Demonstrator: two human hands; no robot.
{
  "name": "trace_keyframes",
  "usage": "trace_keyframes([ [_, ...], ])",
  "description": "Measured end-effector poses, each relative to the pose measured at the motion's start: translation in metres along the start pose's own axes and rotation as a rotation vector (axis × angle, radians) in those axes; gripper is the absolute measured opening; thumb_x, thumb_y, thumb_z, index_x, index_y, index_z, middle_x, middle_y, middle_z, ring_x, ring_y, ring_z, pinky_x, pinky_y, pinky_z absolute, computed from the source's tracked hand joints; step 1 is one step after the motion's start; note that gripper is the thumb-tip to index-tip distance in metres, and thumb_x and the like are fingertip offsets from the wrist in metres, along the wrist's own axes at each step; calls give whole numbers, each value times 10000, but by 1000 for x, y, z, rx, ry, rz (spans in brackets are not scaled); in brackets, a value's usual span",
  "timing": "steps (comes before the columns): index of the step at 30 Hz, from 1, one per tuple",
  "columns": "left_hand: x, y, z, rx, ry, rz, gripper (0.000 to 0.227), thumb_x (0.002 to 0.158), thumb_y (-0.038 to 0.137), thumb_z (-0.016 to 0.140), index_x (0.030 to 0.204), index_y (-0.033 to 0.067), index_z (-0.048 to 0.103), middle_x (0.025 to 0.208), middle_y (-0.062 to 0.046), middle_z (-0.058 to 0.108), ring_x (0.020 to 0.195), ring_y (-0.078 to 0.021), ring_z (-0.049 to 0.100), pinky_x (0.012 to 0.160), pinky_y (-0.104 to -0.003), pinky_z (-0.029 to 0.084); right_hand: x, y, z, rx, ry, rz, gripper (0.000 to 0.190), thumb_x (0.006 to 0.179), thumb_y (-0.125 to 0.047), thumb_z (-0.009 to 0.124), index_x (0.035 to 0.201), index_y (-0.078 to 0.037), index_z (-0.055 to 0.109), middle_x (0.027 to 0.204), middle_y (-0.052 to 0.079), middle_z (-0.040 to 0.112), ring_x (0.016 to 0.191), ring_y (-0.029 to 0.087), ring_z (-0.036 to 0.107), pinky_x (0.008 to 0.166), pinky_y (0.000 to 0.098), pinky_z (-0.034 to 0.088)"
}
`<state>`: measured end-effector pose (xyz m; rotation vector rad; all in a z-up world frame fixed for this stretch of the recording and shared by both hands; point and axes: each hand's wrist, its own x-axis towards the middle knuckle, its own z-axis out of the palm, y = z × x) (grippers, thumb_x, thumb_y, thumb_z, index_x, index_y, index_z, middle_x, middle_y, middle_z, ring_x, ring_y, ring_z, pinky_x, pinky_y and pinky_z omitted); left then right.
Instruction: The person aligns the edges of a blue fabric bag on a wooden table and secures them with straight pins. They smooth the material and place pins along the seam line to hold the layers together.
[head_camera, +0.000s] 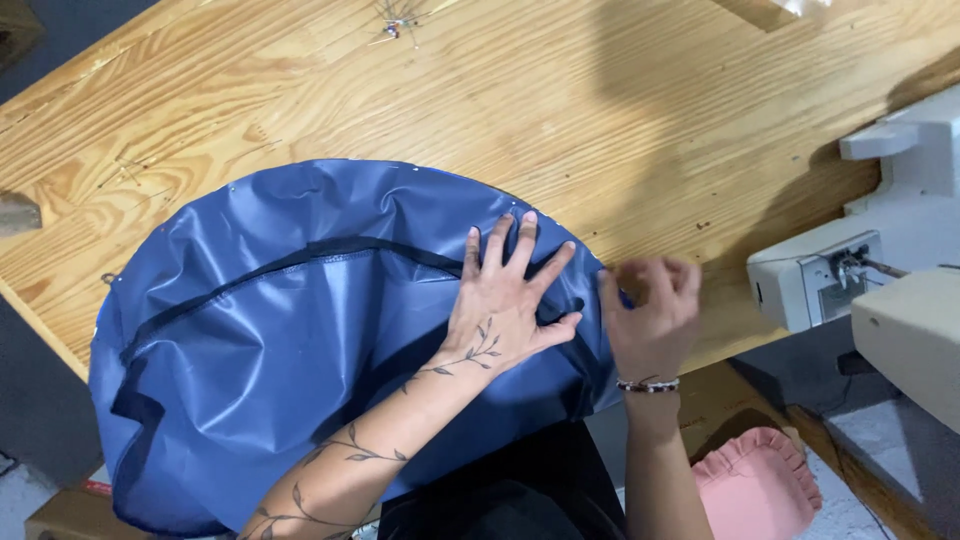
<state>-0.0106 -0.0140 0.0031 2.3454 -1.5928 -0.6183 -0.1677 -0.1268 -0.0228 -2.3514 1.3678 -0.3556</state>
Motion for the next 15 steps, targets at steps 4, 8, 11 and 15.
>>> trace_keyframes([
  [4,0,0,1,-25,-14,-25,779,762,664,588,1426,257,574,1490,-213,440,1449,-446,324,1118,-712,305,56,-57,5,124,-51,-164,157,902,-172,864,1001,-187,742,995,46,625,891,272,679,767,381,553],
  [8,-3,-3,8,-32,27,-6,717,794,687,569,1352,241,623,1519,-219,419,1438,-457,325,1132,-707,273,129,-127,51,391,-182,-385,92,985,-184,754,1014,-105,715,941,70,672,870,247,678,743,344,558],
  [11,-3,-2,12,-25,32,-16,715,819,719,525,1352,250,618,1543,-207,406,1437,-444,325,1154,-704,239,177,-163,93,332,-227,-422,184,905,-243,811,984,-107,715,905,41,732,785,162,701,709,313,574],
  [15,-2,-3,6,-15,-89,-16,813,814,813,454,1257,180,708,1505,-155,380,1439,-442,278,1176,-704,205,199,-198,132,160,-358,-187,313,773,-439,923,793,-176,754,819,-29,775,805,162,739,789,403,562],
])
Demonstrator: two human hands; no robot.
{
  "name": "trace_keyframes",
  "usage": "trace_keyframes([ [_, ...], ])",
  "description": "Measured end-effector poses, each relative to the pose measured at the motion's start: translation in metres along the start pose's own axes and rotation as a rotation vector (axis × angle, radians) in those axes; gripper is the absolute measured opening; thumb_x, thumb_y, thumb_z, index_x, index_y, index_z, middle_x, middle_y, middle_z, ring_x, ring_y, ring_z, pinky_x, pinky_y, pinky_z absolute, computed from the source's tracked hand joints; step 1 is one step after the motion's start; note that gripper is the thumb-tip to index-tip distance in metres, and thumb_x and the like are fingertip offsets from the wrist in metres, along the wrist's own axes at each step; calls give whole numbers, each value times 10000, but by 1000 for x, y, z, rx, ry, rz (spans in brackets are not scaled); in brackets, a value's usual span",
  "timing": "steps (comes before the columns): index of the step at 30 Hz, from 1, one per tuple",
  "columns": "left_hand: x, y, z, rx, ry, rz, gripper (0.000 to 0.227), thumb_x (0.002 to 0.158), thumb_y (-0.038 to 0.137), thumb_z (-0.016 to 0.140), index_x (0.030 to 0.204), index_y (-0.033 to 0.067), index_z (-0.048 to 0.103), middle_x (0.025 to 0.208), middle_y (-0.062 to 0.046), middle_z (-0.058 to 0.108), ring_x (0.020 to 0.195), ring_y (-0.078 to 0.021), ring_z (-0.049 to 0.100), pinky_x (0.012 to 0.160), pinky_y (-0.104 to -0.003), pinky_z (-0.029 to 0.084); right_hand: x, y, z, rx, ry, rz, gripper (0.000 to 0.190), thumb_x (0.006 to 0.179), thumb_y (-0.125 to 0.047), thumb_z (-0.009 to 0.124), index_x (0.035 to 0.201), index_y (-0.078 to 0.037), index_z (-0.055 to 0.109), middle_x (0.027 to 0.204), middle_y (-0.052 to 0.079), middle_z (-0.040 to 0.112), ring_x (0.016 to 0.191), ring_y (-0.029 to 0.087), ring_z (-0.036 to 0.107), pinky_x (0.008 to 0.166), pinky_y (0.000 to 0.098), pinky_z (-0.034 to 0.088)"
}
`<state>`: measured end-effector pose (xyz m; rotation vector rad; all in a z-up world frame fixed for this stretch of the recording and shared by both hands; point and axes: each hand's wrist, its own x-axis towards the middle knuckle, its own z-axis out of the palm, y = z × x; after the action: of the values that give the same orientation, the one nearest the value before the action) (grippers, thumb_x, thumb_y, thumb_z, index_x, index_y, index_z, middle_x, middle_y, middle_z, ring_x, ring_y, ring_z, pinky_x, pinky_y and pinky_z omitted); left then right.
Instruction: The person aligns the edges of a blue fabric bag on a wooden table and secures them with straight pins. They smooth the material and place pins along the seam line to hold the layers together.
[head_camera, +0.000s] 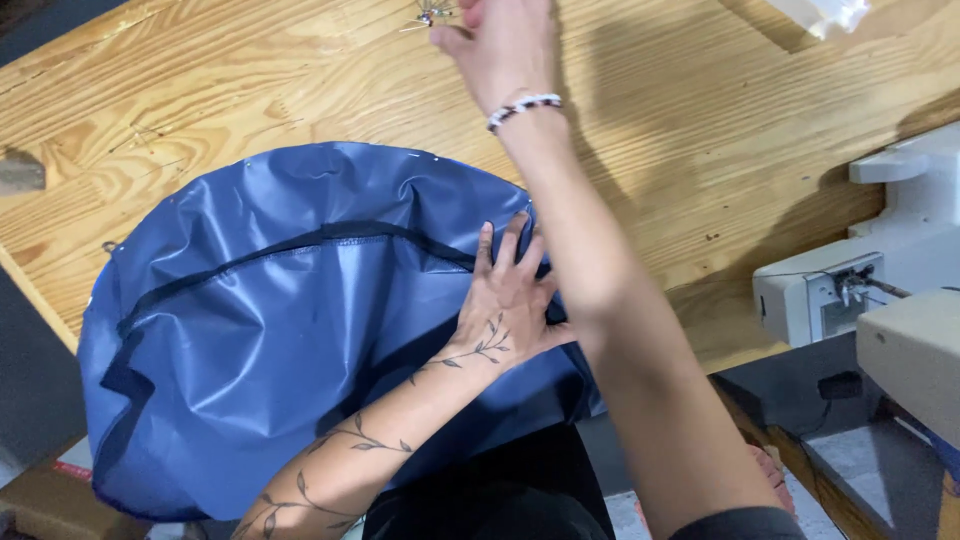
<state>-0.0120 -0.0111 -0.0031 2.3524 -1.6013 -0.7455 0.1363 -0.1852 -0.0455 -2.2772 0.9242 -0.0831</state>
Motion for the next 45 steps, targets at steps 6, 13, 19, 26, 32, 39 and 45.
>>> trace_keyframes([
  [6,-1,-1,4,20,27,18,829,816,768,504,1414,201,590,1537,-155,363,1463,-458,257,1177,-707,192,1,21,18,-86,41,-164,151,790,-69,695,738,-211,694,777,43,738,767,336,710,690,505,569],
  [13,-2,2,0,70,176,7,753,816,688,560,1462,302,543,1531,-193,442,1424,-399,365,1169,-663,260,-133,110,-84,52,-21,-357,210,989,-103,634,808,-79,529,775,38,511,708,227,500,658,396,364],
  [19,-1,4,-2,-7,55,0,762,814,599,565,1486,244,516,1534,-219,388,1477,-455,279,1141,-703,261,-247,124,-87,341,0,330,98,982,-174,712,1042,-96,716,887,166,739,801,289,736,731,426,573],
  [26,0,4,-1,9,68,14,773,798,589,603,1492,260,516,1533,-224,391,1460,-460,294,1125,-708,277,-257,133,-51,173,239,378,65,860,-182,825,910,-201,787,722,28,696,696,175,702,634,326,575],
  [32,1,6,-1,32,81,17,786,794,584,609,1504,263,501,1521,-226,402,1449,-463,306,1114,-704,290,-248,140,-56,164,188,304,102,807,-204,830,892,-236,785,755,5,698,761,181,714,721,343,578],
  [39,2,4,2,35,69,16,785,784,591,603,1492,265,515,1520,-221,400,1443,-455,315,1112,-704,283,-239,142,-58,116,174,210,133,786,-142,843,886,-208,785,738,15,663,758,206,702,723,346,581],
  [45,1,2,-4,3,79,31,819,759,606,632,1483,235,531,1507,-214,438,1410,-431,372,1113,-678,298,-237,142,-67,225,102,286,65,869,-133,809,906,-176,778,742,17,686,676,150,708,701,308,581],
])
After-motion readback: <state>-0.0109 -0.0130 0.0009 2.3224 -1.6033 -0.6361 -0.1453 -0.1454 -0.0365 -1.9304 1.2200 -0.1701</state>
